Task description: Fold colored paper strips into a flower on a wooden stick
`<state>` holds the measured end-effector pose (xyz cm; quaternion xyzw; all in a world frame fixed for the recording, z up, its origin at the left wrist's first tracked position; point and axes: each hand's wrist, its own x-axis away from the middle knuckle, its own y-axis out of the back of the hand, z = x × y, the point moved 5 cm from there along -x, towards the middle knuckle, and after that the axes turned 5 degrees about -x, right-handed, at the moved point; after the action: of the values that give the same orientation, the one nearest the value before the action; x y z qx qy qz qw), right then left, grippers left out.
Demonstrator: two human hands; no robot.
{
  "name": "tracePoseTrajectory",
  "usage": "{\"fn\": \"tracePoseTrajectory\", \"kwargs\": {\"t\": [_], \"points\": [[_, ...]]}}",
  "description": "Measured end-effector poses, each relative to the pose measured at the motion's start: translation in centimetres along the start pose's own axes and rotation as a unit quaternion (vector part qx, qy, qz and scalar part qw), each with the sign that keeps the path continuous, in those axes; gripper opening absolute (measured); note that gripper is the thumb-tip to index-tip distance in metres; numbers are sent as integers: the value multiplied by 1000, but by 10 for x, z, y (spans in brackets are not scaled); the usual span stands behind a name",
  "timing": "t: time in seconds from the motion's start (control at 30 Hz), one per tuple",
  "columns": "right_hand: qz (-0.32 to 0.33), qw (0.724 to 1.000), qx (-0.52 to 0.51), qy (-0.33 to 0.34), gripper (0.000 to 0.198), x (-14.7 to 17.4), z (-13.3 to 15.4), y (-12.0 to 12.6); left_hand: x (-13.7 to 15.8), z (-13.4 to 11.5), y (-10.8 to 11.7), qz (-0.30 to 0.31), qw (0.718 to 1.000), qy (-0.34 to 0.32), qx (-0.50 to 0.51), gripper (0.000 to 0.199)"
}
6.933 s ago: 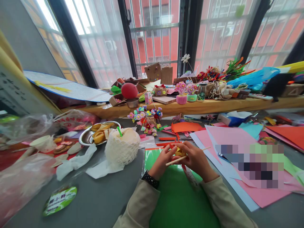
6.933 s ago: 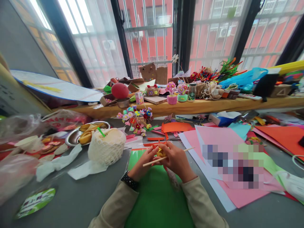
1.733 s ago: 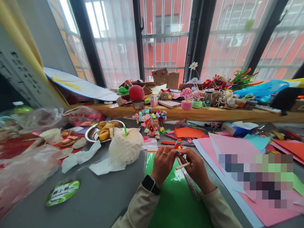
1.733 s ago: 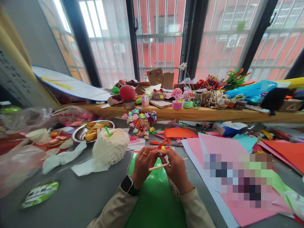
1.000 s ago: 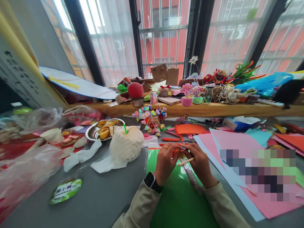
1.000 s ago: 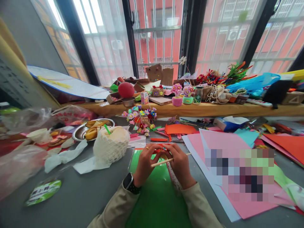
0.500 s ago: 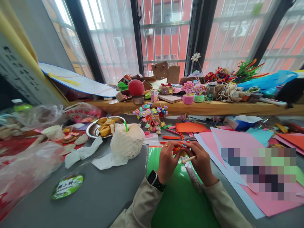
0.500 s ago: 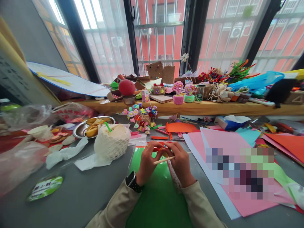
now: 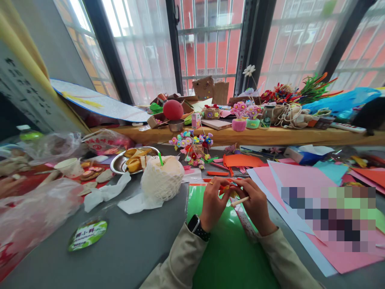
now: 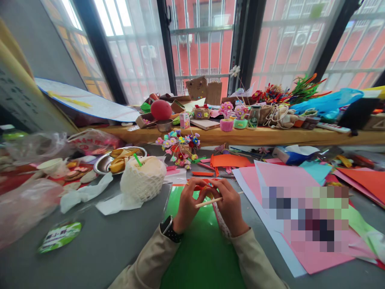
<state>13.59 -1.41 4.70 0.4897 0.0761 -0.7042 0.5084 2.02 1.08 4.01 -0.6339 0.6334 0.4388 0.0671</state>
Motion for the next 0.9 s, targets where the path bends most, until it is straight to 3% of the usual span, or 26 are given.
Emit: {"fn": "tracePoseTrajectory", "kwargs": {"t": [0.9], "points": [[9, 1000, 0, 1, 18, 2, -4, 0, -4, -4, 3, 15, 999, -31, -12, 3]]}}
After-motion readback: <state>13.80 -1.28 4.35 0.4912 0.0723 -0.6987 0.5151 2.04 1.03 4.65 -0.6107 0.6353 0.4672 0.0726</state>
